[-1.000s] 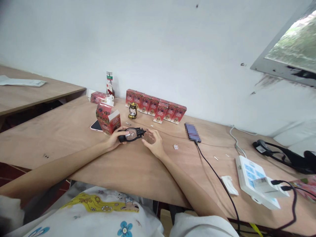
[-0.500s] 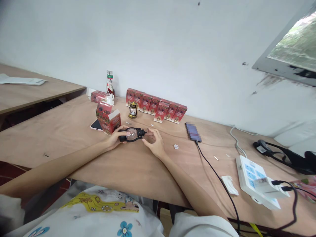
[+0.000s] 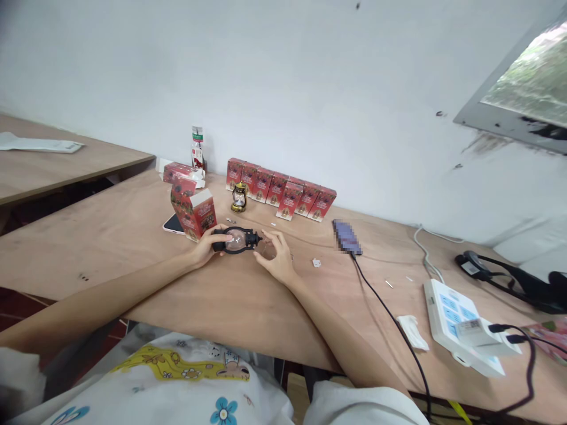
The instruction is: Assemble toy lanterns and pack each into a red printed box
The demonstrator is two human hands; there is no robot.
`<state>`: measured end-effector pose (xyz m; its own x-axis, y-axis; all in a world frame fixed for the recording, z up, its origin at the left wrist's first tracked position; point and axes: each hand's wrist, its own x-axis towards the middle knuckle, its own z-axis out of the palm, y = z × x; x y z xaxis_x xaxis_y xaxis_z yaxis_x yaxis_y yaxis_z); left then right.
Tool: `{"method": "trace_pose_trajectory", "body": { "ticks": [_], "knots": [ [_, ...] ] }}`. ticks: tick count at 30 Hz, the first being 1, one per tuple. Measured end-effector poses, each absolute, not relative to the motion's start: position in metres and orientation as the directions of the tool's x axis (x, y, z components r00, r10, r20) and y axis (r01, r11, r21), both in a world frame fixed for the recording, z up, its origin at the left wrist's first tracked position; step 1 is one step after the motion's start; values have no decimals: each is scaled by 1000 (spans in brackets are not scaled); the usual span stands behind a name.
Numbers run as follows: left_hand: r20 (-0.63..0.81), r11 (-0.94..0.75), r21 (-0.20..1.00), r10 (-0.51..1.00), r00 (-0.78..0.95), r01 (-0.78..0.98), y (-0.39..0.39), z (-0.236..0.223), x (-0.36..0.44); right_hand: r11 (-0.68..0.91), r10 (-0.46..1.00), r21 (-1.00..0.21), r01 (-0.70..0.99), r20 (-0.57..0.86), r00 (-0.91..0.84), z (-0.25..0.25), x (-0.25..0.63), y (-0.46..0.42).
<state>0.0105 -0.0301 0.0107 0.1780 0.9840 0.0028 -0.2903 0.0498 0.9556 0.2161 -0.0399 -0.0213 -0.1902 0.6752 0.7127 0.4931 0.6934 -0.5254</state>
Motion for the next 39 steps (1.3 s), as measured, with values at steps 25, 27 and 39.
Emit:
{"method": "trace_pose_trajectory", "body": {
  "ticks": [25, 27, 39],
  "knots": [
    [72, -22, 981, 965, 252, -195, -32, 5, 9, 783, 561, -319, 534, 732, -386, -24, 222, -38],
    [74, -24, 981, 965, 253, -194, -32, 5, 9, 785, 561, -319, 531, 730, -391, -24, 222, -39],
    [147, -96, 981, 937, 316, -169, -35, 9, 7, 774, 602, -360, 521, 674, -429, -26, 224, -36]
  ]
}}
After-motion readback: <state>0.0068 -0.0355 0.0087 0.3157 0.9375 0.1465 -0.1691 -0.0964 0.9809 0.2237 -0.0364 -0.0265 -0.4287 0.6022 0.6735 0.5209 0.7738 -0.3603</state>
